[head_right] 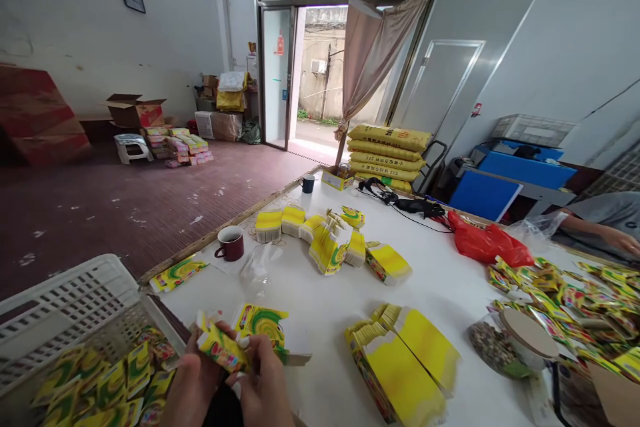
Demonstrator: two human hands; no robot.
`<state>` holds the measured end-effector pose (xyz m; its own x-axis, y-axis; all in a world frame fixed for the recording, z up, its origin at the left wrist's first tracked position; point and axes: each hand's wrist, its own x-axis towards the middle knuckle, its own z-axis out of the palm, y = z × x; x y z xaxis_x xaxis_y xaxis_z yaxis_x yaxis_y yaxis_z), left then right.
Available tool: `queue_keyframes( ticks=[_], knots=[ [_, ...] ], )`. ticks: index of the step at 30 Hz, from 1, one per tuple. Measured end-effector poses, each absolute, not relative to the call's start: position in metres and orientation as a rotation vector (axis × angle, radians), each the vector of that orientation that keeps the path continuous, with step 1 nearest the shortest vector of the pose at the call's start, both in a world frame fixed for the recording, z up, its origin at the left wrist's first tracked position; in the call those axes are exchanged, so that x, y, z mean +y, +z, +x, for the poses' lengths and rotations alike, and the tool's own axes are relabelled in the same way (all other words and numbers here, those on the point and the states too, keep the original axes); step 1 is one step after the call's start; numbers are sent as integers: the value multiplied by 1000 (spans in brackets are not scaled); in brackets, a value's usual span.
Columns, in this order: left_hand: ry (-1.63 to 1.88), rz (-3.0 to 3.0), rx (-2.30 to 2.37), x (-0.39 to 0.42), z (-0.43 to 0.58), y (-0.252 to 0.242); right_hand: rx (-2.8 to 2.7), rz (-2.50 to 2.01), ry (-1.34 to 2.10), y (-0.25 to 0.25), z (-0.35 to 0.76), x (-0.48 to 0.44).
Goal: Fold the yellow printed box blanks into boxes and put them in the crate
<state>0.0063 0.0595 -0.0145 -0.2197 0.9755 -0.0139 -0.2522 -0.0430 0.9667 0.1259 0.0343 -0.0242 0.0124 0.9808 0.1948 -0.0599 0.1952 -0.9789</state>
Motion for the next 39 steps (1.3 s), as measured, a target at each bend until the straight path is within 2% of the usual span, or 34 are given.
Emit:
queue_keyframes(
  ticks=[4, 7, 10, 13, 16, 18, 20, 23, 27, 32, 35, 39],
  knots=[
    [1425, 627, 1131, 63, 0, 1, -1232, -1014, 1097, -17, 144, 40],
    [1408, 755, 1146, 68, -18, 12, -1280, -1026, 1013, -12, 158, 42],
    [1421, 1044, 1040, 68, -49, 13, -1629, -1085, 751, 7, 173, 39],
    [1001, 1376, 1050, 58, -68, 8, -2094, -1038, 578, 31, 178, 34],
    [532, 1586, 1178, 44, -58, 4, -2268, -945, 437, 36, 172, 32],
    [495, 1616, 1300, 39, -43, 2, -2189, -968, 351, 24, 165, 30],
    [615, 1555, 1400, 36, -29, 1, -1981, -1029, 321, 4, 156, 25],
    [859, 1379, 1465, 35, -16, -4, -1595, -1079, 430, -28, 135, 10],
    [1074, 1235, 1570, 34, -11, -13, -1267, -1040, 756, -50, 108, -12],
    [956, 1517, 1607, 34, -12, -11, -1052, -889, 1062, -27, 124, 6],
    [865, 1766, 1485, 30, -12, -3, -1083, -1021, 1192, -3, 152, 25],
    [976, 1936, 1385, 17, -3, 10, -958, -1126, 1400, 13, 159, 29]
  ],
)
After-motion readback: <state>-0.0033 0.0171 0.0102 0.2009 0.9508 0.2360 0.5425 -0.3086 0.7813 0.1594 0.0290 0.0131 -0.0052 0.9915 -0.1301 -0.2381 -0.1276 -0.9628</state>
